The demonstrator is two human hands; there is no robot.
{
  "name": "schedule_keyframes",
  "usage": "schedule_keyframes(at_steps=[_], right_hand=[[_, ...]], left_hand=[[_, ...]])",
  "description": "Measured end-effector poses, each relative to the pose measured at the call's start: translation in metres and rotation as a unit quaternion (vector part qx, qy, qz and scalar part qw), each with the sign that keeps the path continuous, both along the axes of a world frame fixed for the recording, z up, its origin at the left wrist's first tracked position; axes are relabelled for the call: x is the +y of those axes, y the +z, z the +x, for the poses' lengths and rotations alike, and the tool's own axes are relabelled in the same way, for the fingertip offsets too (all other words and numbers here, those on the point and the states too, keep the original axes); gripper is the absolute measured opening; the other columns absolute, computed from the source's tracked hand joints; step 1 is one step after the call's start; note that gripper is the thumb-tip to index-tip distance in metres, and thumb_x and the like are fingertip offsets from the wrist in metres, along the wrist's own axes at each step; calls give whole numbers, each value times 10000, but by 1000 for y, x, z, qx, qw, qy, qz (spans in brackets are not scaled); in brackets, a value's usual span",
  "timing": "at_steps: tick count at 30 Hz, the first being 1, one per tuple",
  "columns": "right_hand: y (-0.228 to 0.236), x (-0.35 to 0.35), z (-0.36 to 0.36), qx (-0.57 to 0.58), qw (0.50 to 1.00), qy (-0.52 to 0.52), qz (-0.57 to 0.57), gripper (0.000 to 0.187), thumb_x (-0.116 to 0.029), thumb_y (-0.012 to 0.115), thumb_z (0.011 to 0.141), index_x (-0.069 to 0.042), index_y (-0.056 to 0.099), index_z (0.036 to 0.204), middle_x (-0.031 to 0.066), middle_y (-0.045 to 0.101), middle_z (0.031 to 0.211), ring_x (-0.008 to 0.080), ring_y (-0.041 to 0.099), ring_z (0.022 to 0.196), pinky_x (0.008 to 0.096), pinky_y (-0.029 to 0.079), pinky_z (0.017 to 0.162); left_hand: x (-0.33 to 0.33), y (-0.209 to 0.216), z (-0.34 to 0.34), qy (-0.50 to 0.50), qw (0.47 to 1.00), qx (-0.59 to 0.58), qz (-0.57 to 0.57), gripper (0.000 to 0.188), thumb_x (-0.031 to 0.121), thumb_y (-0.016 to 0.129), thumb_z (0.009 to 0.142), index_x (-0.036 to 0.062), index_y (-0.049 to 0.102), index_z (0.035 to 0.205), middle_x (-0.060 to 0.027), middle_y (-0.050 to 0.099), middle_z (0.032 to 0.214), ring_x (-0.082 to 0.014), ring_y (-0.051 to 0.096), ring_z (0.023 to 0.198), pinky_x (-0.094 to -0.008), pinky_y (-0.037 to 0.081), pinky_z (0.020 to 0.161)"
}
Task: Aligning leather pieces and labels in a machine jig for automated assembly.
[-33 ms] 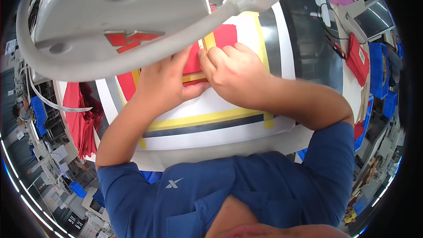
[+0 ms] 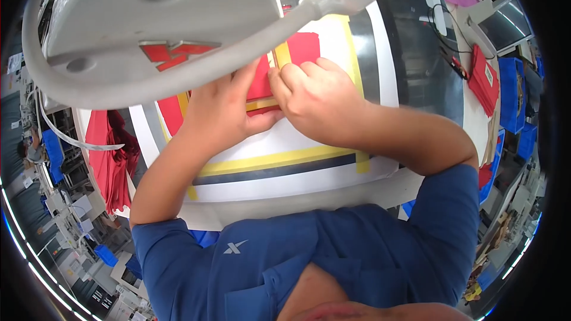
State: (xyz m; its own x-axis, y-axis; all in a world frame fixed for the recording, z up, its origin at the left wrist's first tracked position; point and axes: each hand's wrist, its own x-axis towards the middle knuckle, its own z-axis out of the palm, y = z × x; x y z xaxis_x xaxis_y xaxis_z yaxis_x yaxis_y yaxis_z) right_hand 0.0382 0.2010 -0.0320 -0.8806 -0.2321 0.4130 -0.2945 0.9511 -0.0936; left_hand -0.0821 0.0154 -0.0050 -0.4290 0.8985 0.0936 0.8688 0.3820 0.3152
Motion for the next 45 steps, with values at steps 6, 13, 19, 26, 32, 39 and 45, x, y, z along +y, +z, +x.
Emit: schedule_keyframes(at_steps=[6, 13, 19, 26, 32, 39, 45], right_hand=[[9, 12, -7, -21, 998, -3, -62, 104, -157, 735, 778, -95, 676, 838, 56, 608, 786, 240, 657, 696, 372, 517, 652], [24, 48, -23, -159, 982, 47, -86, 117, -40, 725, 805, -36, 734, 922, 65, 697, 1109, 259, 734, 979, 368, 610, 832], [25, 37, -16, -200, 965, 152, -72, 135, -24, 698, 816, -57, 770, 925, 58, 718, 1097, 282, 735, 802, 396, 611, 764], [56, 18, 0, -313, 938, 150, -9, 114, -61, 671, 794, -3, 727, 875, 120, 771, 1251, 289, 740, 729, 423, 606, 687], [54, 37, -6, -187, 971, 95, -112, 143, 12, 672, 728, -26, 676, 865, 114, 772, 1140, 321, 703, 690, 425, 576, 631], [31, 49, -18, -122, 983, 85, -105, 158, 34, 688, 731, -40, 630, 858, 104, 720, 1002, 346, 701, 754, 432, 584, 658], [28, 49, -19, -139, 982, 77, -102, 135, -55, 714, 815, -63, 722, 950, 64, 718, 989, 290, 733, 865, 394, 608, 759]], left_hand=[[-3, -6, -15, -21, 1000, -6, 8, 825, 419, 896, 790, 136, 639, 1521, -174, 569, 1449, -423, 492, 1344, -544, 329, 1167], [-7, -17, -20, -3, 1000, -8, 23, 568, 288, 787, 934, 188, 672, 1482, -148, 590, 1462, -406, 488, 1354, -532, 331, 1169], [-9, -17, -20, 7, 1000, -13, 22, 526, 256, 772, 939, 195, 684, 1454, -128, 592, 1442, -394, 474, 1356, -531, 331, 1159], [-8, -20, -18, -2, 999, 9, 31, 541, 267, 771, 939, 199, 669, 1466, -114, 572, 1466, -392, 471, 1362, -554, 324, 1162], [-11, -17, -17, -15, 998, 54, 13, 541, 265, 766, 956, 186, 628, 1473, -145, 514, 1537, -411, 446, 1436, -569, 381, 1164], [-12, -13, -2, -51, 997, 39, 39, 435, 220, 814, 893, 104, 752, 1309, -110, 639, 1295, -331, 598, 1223, -492, 468, 1029], [-14, -4, -2, -151, 986, 32, 64, 409, 235, 856, 825, 63, 764, 1184, -98, 660, 1187, -308, 641, 1123, -472, 501, 969]])
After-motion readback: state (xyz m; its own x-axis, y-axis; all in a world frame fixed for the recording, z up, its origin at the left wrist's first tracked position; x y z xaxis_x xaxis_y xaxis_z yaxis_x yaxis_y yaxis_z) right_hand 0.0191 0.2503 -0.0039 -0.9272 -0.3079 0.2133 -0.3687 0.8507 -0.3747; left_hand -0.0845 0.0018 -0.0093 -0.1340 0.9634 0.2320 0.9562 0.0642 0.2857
